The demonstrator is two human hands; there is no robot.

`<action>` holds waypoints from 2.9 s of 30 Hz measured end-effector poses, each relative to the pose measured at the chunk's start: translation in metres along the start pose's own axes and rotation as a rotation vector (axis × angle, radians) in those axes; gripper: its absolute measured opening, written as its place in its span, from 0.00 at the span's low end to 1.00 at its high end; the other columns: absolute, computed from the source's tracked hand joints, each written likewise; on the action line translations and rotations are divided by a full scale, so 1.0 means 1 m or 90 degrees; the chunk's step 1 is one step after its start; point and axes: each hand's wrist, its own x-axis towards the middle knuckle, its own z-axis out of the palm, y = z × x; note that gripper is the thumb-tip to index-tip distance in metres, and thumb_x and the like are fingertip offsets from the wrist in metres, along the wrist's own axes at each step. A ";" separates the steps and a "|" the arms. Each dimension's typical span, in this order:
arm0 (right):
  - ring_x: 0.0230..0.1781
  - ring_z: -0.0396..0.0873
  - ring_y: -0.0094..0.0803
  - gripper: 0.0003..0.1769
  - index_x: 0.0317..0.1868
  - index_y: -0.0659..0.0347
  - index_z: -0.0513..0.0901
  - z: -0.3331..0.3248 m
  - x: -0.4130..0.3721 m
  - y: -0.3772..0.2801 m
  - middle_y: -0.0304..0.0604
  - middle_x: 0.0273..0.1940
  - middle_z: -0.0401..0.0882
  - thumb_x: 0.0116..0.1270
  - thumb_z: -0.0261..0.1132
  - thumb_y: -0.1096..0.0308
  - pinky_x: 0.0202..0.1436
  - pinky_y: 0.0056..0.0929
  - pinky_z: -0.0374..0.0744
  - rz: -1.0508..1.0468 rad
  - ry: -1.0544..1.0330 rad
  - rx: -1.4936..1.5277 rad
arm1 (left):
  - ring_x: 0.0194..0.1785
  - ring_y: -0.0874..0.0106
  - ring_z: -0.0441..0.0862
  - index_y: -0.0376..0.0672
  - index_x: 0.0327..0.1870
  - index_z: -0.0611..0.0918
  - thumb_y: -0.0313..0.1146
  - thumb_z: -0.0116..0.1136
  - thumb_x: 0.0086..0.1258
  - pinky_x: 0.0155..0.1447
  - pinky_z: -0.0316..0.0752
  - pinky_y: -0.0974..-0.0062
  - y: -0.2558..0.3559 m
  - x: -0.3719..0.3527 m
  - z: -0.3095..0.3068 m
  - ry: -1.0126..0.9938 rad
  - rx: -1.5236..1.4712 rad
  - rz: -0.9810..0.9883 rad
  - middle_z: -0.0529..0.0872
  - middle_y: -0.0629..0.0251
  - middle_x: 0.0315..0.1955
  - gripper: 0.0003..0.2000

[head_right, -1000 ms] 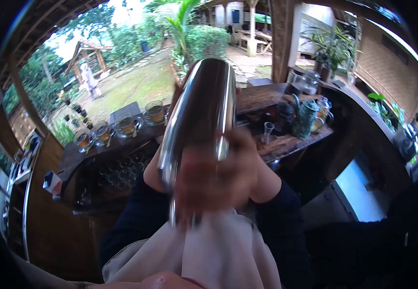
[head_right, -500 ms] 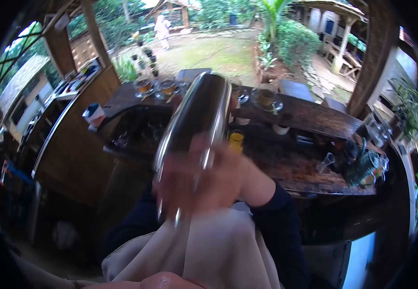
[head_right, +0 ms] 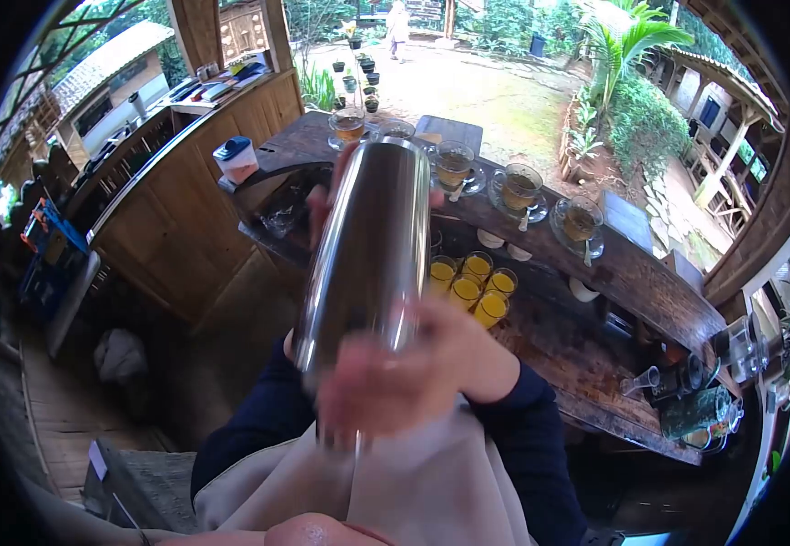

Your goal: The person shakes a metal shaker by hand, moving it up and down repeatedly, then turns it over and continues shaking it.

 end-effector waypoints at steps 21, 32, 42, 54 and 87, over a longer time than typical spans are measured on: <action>0.58 0.69 0.51 0.25 0.48 0.62 0.79 0.019 -0.039 0.068 0.54 0.56 0.71 0.50 0.68 0.59 0.57 0.45 0.69 0.419 0.069 -0.013 | 0.43 0.64 0.81 0.37 0.50 0.75 0.42 0.35 0.73 0.52 0.77 0.64 -0.027 0.020 -0.100 0.485 -0.127 -0.055 0.81 0.56 0.43 0.19; 0.52 0.76 0.40 0.24 0.47 0.48 0.79 -0.003 -0.008 0.009 0.39 0.50 0.77 0.45 0.70 0.70 0.61 0.42 0.68 0.321 -0.031 0.024 | 0.50 0.60 0.79 0.37 0.57 0.72 0.53 0.42 0.69 0.53 0.77 0.63 0.003 -0.002 -0.015 0.104 -0.151 -0.130 0.77 0.52 0.51 0.27; 0.54 0.74 0.44 0.22 0.45 0.45 0.81 0.021 0.028 -0.018 0.43 0.52 0.77 0.46 0.70 0.67 0.61 0.48 0.66 -0.011 0.128 0.029 | 0.58 0.54 0.74 0.38 0.64 0.66 0.63 0.48 0.63 0.58 0.74 0.57 0.000 -0.016 0.040 -0.058 -0.183 -0.009 0.69 0.42 0.60 0.38; 0.54 0.73 0.48 0.23 0.45 0.41 0.82 0.005 0.022 -0.016 0.36 0.52 0.76 0.44 0.73 0.56 0.59 0.55 0.66 0.182 -0.018 0.049 | 0.48 0.62 0.80 0.38 0.60 0.68 0.56 0.44 0.68 0.51 0.78 0.65 0.019 -0.018 0.037 0.181 -0.118 -0.188 0.77 0.48 0.49 0.30; 0.64 0.62 0.52 0.20 0.48 0.55 0.74 -0.023 0.000 -0.036 0.49 0.56 0.69 0.55 0.66 0.63 0.62 0.51 0.65 0.344 -0.083 0.024 | 0.54 0.47 0.75 0.49 0.64 0.58 0.57 0.54 0.64 0.47 0.80 0.54 -0.044 -0.047 0.040 0.092 -0.047 0.004 0.74 0.41 0.51 0.34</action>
